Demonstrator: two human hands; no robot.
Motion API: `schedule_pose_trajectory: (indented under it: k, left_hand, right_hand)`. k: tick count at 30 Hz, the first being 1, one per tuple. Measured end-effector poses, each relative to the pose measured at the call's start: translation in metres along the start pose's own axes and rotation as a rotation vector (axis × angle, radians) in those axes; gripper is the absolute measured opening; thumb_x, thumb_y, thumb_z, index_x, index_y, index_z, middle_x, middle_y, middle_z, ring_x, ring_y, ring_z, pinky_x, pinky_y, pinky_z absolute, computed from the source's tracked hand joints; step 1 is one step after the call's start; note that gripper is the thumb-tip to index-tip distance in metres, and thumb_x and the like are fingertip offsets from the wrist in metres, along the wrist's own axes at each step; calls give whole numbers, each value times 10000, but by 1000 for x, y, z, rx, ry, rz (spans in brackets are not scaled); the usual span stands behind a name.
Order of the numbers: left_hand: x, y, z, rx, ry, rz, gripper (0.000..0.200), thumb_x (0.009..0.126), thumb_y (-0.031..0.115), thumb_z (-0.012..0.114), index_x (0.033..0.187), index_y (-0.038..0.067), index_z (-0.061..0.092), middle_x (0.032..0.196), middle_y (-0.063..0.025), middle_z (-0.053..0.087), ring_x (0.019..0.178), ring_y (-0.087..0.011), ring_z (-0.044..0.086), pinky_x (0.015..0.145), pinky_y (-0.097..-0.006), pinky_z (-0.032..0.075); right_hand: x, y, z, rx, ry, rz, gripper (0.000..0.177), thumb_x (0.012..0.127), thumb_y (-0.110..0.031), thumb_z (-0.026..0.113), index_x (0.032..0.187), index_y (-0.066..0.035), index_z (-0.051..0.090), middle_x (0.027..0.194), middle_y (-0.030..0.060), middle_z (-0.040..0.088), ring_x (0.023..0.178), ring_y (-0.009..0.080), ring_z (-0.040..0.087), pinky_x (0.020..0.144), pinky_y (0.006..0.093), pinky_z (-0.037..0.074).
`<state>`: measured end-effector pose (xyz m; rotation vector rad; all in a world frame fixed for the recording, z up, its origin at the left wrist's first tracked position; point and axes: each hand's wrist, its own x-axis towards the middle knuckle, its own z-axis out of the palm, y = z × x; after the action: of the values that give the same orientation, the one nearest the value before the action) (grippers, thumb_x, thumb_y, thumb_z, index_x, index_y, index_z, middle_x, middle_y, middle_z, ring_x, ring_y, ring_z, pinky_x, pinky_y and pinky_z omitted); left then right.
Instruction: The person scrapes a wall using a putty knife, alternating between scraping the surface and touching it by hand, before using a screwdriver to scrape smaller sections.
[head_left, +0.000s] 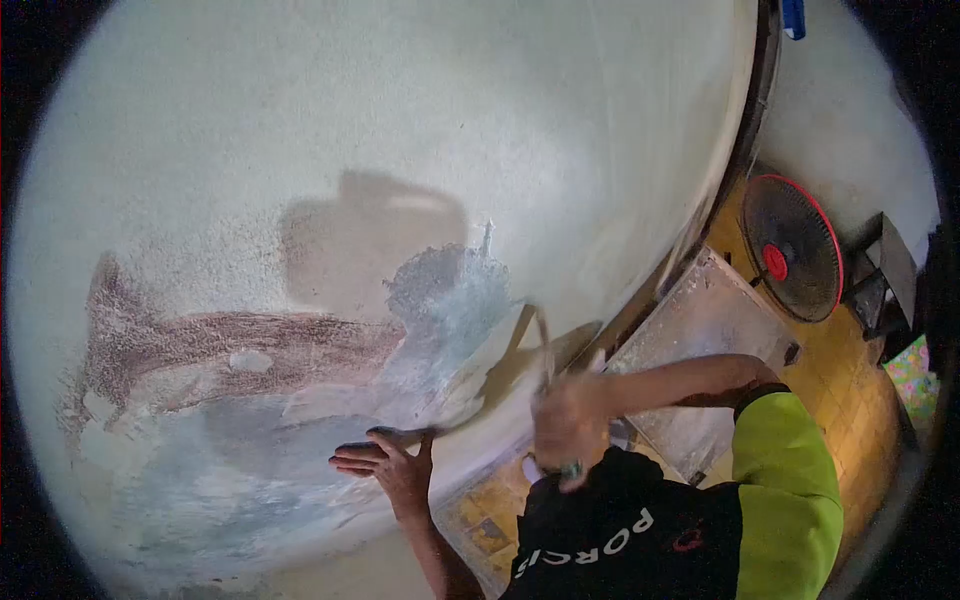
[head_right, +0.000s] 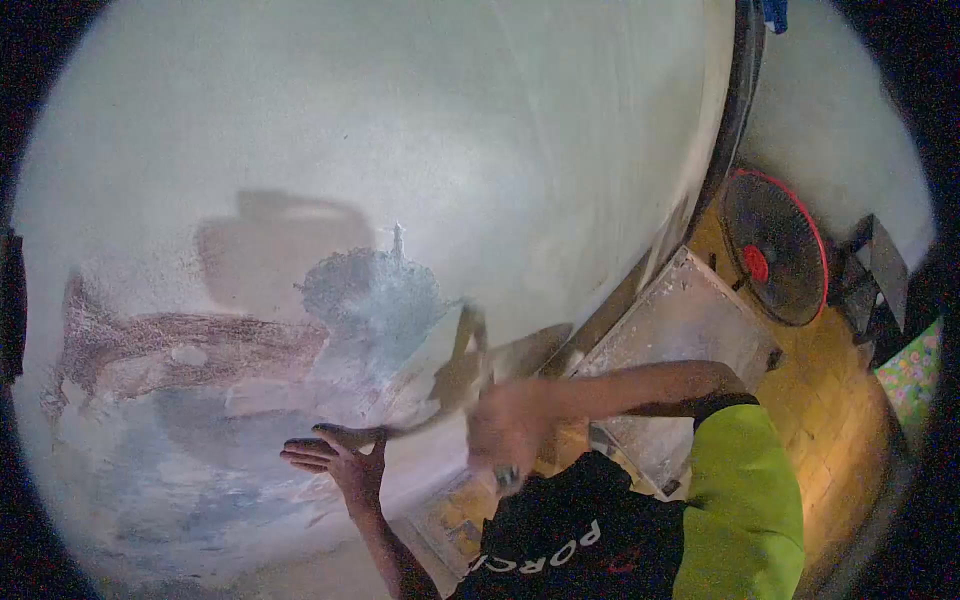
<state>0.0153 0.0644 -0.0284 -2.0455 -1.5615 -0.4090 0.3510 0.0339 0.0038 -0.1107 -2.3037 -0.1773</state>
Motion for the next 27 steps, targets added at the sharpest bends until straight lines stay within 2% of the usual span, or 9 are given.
schedule_pose_trajectory:
  k: [3, 8, 10, 12, 13, 16, 18, 24, 27]
  left_hand:
    - [0, 3, 2, -16, 19, -18, 1212, 731, 677, 728, 1451, -50, 78, 1355, -599, -98, 1284, -760, -120, 1000, -828, 4]
    - [1, 3, -3, -9, 30, 1, 1320, 664, 654, 795, 1483, 1, -9, 1373, -573, -147, 1302, -735, -142, 1017, -810, -9]
    - [0, 6, -3, -18, -12, -22, 1432, 638, 623, 828, 1525, 62, -146, 1412, -521, -221, 1333, -690, -180, 1048, -780, -37]
    - [1, 5, -1, -29, 11, -9, 1438, 635, 633, 825, 1524, 65, -152, 1410, -522, -224, 1332, -689, -186, 1046, -781, -37]
    - [-1, 5, -1, -37, 19, 1, 1441, 633, 637, 823, 1524, 67, -155, 1409, -522, -225, 1331, -689, -188, 1045, -782, -37]
    - [-2, 6, -3, -99, -58, -74, 1337, 628, 642, 828, 1487, 28, 7, 1351, -599, -124, 1273, -770, -119, 983, -838, 6]
    - [0, 4, -2, -84, -6, -26, 1334, 634, 638, 827, 1490, 33, 4, 1351, -600, -120, 1271, -773, -114, 984, -837, 9]
    - [-4, -1, -3, -86, -5, 29, 1345, 647, 679, 793, 1507, 39, -19, 1349, -604, -97, 1267, -779, -104, 971, -844, 15]
    - [-2, -2, -3, -93, -11, 44, 1339, 654, 724, 756, 1520, 47, -8, 1349, -605, -90, 1270, -774, -118, 968, -842, 7]
  right_hand:
    - [-4, -8, 11, 17, -229, -83, 465, 765, -557, 683, 718, -104, 588, 657, 29, 567, 603, 232, 595, 533, 399, 486]
    - [-4, -6, 7, -124, -91, -81, 481, 778, -567, 644, 670, -108, 548, 609, 29, 525, 566, 237, 571, 534, 396, 472]
    - [-3, -2, 2, -76, -56, -64, 469, 781, -552, 627, 648, -114, 523, 591, 17, 495, 539, 215, 543, 525, 368, 443]
    - [-7, 15, 2, 193, 7, 42, 437, 778, -511, 622, 621, -124, 492, 576, -9, 457, 509, 170, 500, 504, 319, 391]
    - [-10, 18, 1, 104, 3, 33, 445, 785, -519, 618, 622, -124, 492, 577, -8, 459, 509, 168, 499, 504, 316, 387]
    - [-8, 14, 3, -116, -1, -74, 469, 804, -539, 605, 623, -123, 488, 574, -8, 456, 502, 165, 494, 503, 306, 377]
    - [3, -9, 13, -181, 1, -245, 487, 814, -549, 596, 621, -118, 478, 563, -8, 445, 488, 165, 485, 504, 299, 371]
    - [0, 3, 6, -18, -37, 34, 523, 783, -582, 657, 669, -94, 509, 596, 13, 484, 532, 229, 509, 582, 362, 439]
    - [17, -23, 7, -268, -128, -192, 517, 780, -569, 669, 664, -95, 502, 597, 17, 478, 539, 237, 517, 591, 355, 454]
